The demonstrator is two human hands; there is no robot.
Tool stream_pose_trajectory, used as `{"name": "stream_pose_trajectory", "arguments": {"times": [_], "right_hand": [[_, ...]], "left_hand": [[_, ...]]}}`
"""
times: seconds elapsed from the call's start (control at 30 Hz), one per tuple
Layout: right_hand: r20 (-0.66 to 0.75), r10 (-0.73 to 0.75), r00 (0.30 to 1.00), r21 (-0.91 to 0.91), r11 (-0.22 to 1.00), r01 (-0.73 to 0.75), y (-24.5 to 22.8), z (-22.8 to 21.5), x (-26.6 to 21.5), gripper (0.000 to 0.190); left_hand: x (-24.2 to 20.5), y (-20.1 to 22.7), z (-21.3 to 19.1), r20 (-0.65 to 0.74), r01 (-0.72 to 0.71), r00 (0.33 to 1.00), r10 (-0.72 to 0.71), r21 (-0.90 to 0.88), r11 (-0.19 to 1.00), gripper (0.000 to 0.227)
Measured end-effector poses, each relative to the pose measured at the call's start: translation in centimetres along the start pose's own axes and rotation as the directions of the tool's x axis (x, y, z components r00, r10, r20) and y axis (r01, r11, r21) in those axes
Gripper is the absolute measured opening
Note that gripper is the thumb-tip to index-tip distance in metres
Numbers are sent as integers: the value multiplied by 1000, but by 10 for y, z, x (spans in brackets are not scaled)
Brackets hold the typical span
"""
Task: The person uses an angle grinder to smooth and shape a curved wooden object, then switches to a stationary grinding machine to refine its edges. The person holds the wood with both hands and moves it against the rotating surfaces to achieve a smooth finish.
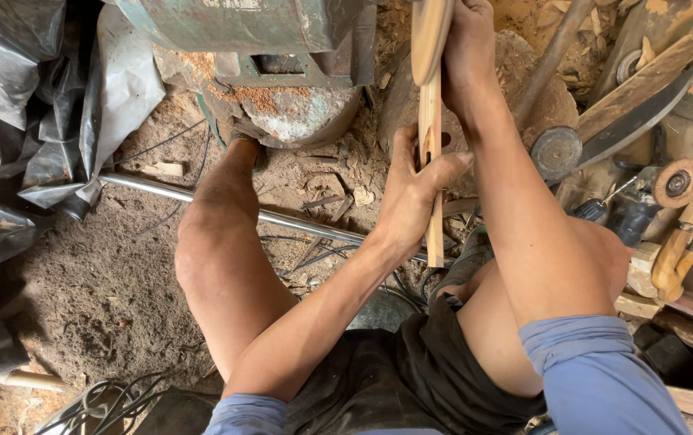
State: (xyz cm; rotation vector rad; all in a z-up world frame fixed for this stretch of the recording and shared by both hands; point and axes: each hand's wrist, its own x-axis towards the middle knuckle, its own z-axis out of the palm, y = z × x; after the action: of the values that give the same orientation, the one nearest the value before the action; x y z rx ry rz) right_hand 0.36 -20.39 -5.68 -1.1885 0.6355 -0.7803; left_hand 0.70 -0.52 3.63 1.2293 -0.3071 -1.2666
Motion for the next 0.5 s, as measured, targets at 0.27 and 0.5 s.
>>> {"name": "stream_pose_trajectory", "arguments": {"times": [0.27,0.5], "right_hand": [[-13,-54,998,11,998,54,18,-8,21,32],[-10,-66,998,-17,998,66,25,-16,31,35]], "left_hand": [[18,3,3,-40,29,999,-32,-82,996,89],[28,6,3,-42,-1,999,-3,-104,995,82]]}}
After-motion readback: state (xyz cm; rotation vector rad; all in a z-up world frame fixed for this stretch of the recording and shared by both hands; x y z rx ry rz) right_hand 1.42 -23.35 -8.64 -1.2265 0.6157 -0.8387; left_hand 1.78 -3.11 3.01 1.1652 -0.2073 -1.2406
